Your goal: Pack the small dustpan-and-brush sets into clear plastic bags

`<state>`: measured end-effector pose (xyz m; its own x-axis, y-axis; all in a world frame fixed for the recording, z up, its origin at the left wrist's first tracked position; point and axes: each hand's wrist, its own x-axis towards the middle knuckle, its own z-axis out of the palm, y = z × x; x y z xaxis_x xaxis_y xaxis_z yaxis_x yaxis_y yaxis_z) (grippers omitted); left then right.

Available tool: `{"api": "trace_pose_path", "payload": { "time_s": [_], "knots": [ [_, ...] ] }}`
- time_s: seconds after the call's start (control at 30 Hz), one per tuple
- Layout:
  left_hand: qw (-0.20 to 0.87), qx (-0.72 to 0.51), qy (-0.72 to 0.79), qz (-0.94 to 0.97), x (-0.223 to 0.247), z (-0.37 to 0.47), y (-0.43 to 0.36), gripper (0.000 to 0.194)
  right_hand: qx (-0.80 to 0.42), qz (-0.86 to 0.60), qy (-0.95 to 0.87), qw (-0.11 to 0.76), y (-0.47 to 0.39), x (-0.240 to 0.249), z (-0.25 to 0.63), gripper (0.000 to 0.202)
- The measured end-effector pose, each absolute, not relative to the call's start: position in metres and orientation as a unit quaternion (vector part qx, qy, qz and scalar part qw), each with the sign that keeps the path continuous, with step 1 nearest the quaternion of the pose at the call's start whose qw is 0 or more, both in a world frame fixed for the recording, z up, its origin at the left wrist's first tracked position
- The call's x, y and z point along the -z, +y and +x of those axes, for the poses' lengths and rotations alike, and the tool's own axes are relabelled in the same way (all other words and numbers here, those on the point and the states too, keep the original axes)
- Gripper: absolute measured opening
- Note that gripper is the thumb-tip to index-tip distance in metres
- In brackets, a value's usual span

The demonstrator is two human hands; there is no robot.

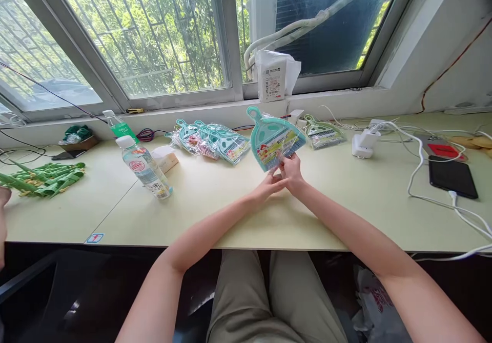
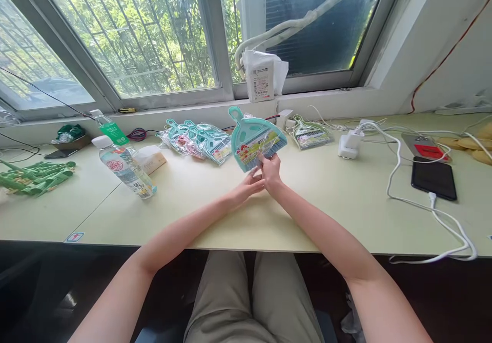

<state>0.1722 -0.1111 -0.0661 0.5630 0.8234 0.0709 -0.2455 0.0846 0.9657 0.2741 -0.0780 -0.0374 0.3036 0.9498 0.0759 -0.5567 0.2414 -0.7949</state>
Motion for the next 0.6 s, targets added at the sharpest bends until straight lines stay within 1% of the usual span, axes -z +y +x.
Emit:
{"api": "trace_pose_path", "payload": {
  "time_s": [0.1,0.17,0.23,0.33,0.4,0.5,0.6],
  "knots": [
    [0.625,-0.428,0.248,0.604,0.062,0.165,-0.107,0.081,-0.517,-0.295,-0.320,0.737,-0.081,0.029,0.276,0.042],
    [0.609,-0.414,0.250,0.629,0.056,0.153,-0.098,0.082,-0.526,-0.273,-0.324,0.737,-0.083,0.026,0.278,0.043],
    [0.611,-0.421,0.254,0.621,0.048,0.140,-0.087,0.072,-0.542,-0.266,-0.319,0.731,-0.084,0.026,0.279,0.045],
    [0.611,-0.530,0.265,0.524,0.030,0.121,-0.075,0.050,-0.568,-0.273,-0.327,0.704,-0.084,0.028,0.278,0.045],
    [0.617,-0.583,0.267,0.456,0.013,0.108,-0.073,0.043,-0.595,-0.278,-0.352,0.668,-0.086,0.031,0.273,0.045],
    [0.633,-0.594,0.275,0.414,-0.011,0.091,-0.080,0.052,-0.635,-0.276,-0.404,0.598,-0.097,0.036,0.257,0.047],
    [0.614,-0.609,0.280,0.416,-0.017,0.090,-0.095,0.056,-0.652,-0.277,-0.462,0.533,-0.116,0.039,0.239,0.049]
  ]
}}
